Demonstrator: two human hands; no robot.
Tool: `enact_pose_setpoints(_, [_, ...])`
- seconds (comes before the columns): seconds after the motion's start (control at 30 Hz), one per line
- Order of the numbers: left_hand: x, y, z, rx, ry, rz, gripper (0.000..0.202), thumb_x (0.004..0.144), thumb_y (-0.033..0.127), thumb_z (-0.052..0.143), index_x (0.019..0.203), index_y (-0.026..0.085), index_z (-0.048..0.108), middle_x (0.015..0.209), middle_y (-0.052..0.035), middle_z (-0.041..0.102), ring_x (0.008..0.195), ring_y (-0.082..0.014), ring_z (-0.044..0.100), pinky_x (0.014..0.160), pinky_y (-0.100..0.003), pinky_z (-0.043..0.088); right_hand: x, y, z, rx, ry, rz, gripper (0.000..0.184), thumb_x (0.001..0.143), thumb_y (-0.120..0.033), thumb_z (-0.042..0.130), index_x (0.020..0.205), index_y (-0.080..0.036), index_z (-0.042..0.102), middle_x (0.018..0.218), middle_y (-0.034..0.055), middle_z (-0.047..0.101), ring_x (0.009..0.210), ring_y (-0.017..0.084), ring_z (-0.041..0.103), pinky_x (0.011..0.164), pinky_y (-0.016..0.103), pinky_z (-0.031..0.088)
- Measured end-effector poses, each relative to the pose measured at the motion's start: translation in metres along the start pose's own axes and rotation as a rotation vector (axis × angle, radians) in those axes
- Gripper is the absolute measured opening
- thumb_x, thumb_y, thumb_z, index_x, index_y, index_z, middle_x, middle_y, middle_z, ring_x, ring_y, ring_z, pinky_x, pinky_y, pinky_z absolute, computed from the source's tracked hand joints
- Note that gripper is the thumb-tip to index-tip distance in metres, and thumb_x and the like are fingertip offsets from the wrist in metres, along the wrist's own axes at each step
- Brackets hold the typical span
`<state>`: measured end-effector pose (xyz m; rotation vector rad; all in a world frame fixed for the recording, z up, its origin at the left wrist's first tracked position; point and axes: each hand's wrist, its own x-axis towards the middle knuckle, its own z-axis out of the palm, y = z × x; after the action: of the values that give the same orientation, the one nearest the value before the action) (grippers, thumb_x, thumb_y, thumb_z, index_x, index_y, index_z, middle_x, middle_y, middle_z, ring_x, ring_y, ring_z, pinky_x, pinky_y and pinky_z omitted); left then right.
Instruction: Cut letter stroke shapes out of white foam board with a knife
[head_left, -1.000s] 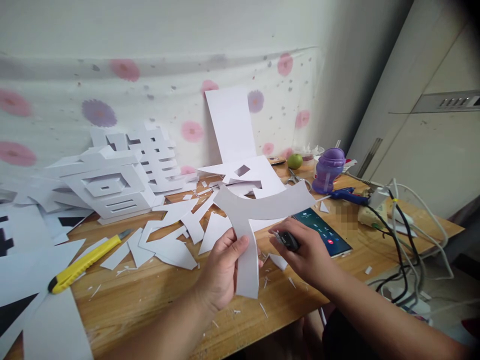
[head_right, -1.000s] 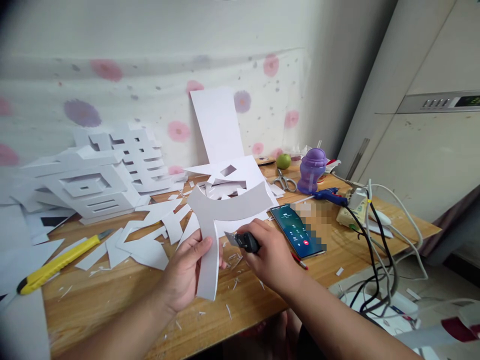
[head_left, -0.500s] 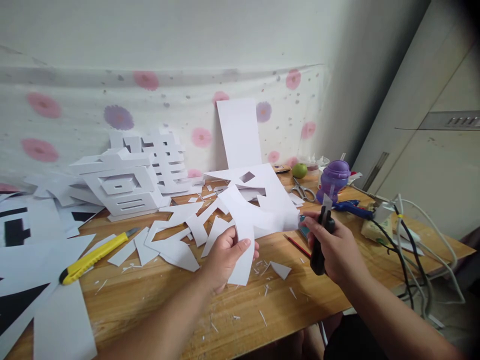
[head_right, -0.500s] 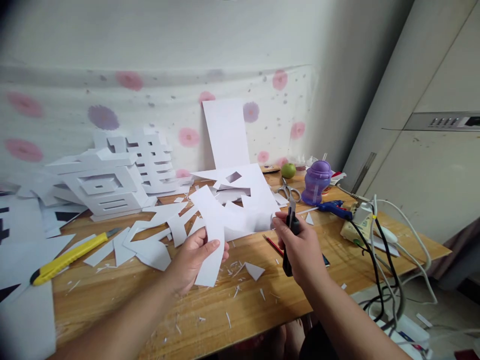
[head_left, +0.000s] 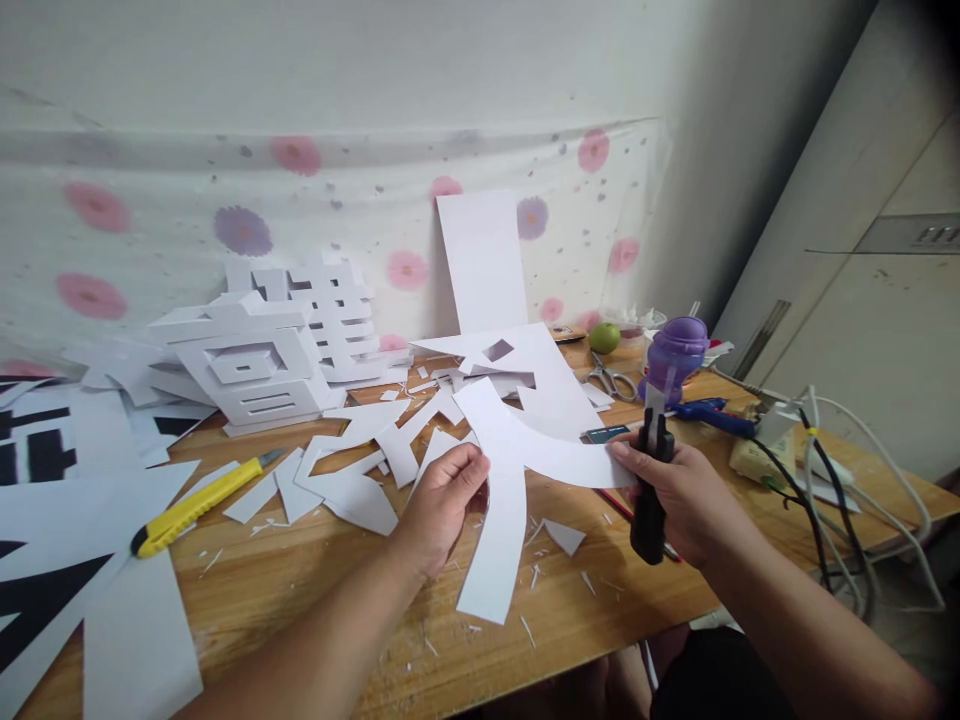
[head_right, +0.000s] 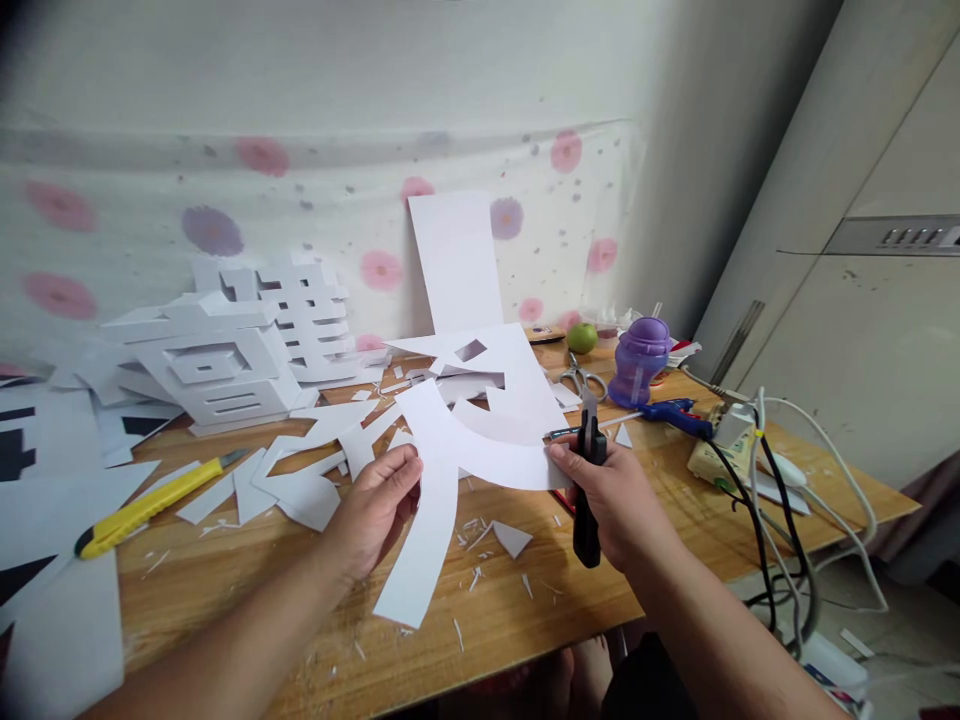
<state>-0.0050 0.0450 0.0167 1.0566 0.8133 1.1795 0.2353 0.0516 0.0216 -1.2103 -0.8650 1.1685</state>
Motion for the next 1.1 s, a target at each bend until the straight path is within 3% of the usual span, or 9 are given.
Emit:
enact_pose_setpoints(0.5, [-0.004,0.004,0.002,-0.006,-0.004,0.062,0.037,0.075,0.048,0.075,0.069,0.017,0.056,0.059,0.0029,0.054,0.053,-0.0090,0.045,0.053,-0.021,0.035,0.000,0.008,0.003,0.033,-0.069,0.089,0.045,0.056,-0.042,0.086,0.083,-0.017,0.059,0.049,-0.0073,0.048,0.041,0.008,0.040,0.041,0.020,0.031])
enact_pose_setpoints(0.67, [-0.006,0.014,-0.008,-0.057,0.018,0.017,0.028,0.083,0.045,0.067,0.095,0.020,0.064,0.068,0.0012,0.064,0.054,-0.0122,0.057,0.053,-0.023,0.045,-0.013,0.013,0.025,-0.002,-0.117,0.104,0.041,0.060,-0.047,0.078,0.078,-0.017,0.057,0.045,-0.0083,0.044,0.039,0.007,0.037,0.040,0.021,0.029])
enact_pose_setpoints(0.77, [0.000,0.015,-0.018,-0.088,-0.210,-0.068,0.047,0.089,0.057,0.051,0.091,0.013,0.067,0.075,-0.0096,0.071,0.064,-0.0212,0.067,0.064,-0.032,0.054,-0.020,0.016,0.037,-0.040,-0.186,0.104,0.036,0.063,-0.047,0.073,0.075,-0.017,0.057,0.044,-0.0078,0.043,0.040,0.008,0.036,0.040,0.021,0.029])
enact_pose_setpoints(0.87, [0.004,0.014,-0.020,-0.190,-0.394,-0.131,0.056,0.090,0.062,0.043,0.106,0.013,0.065,0.081,-0.0136,0.074,0.055,-0.0215,0.068,0.050,-0.029,0.053,-0.021,0.013,0.040,-0.104,-0.225,0.100,0.031,0.066,-0.045,0.069,0.074,-0.018,0.056,0.043,-0.0078,0.043,0.039,0.008,0.037,0.040,0.022,0.031])
enact_pose_setpoints(0.97, [0.002,0.016,-0.014,-0.301,-0.349,-0.096,0.040,0.092,0.052,0.047,0.101,0.016,0.065,0.070,-0.0068,0.071,0.049,-0.0159,0.064,0.048,-0.024,0.051,-0.018,0.002,0.026,-0.214,-0.245,0.062,0.029,0.068,-0.043,0.065,0.079,-0.017,0.059,0.055,-0.0017,0.057,0.041,0.010,0.043,0.041,0.023,0.036])
enact_pose_setpoints(1.1, [-0.002,0.020,-0.008,-0.385,-0.248,-0.092,0.034,0.089,0.046,0.058,0.073,0.016,0.060,0.055,-0.0001,0.059,0.044,-0.0094,0.052,0.047,-0.021,0.049,-0.003,-0.016,-0.022,-0.473,-0.125,-0.085,0.034,0.072,-0.039,0.063,0.098,-0.017,0.063,0.079,0.0037,0.070,0.048,0.010,0.048,0.046,0.023,0.038])
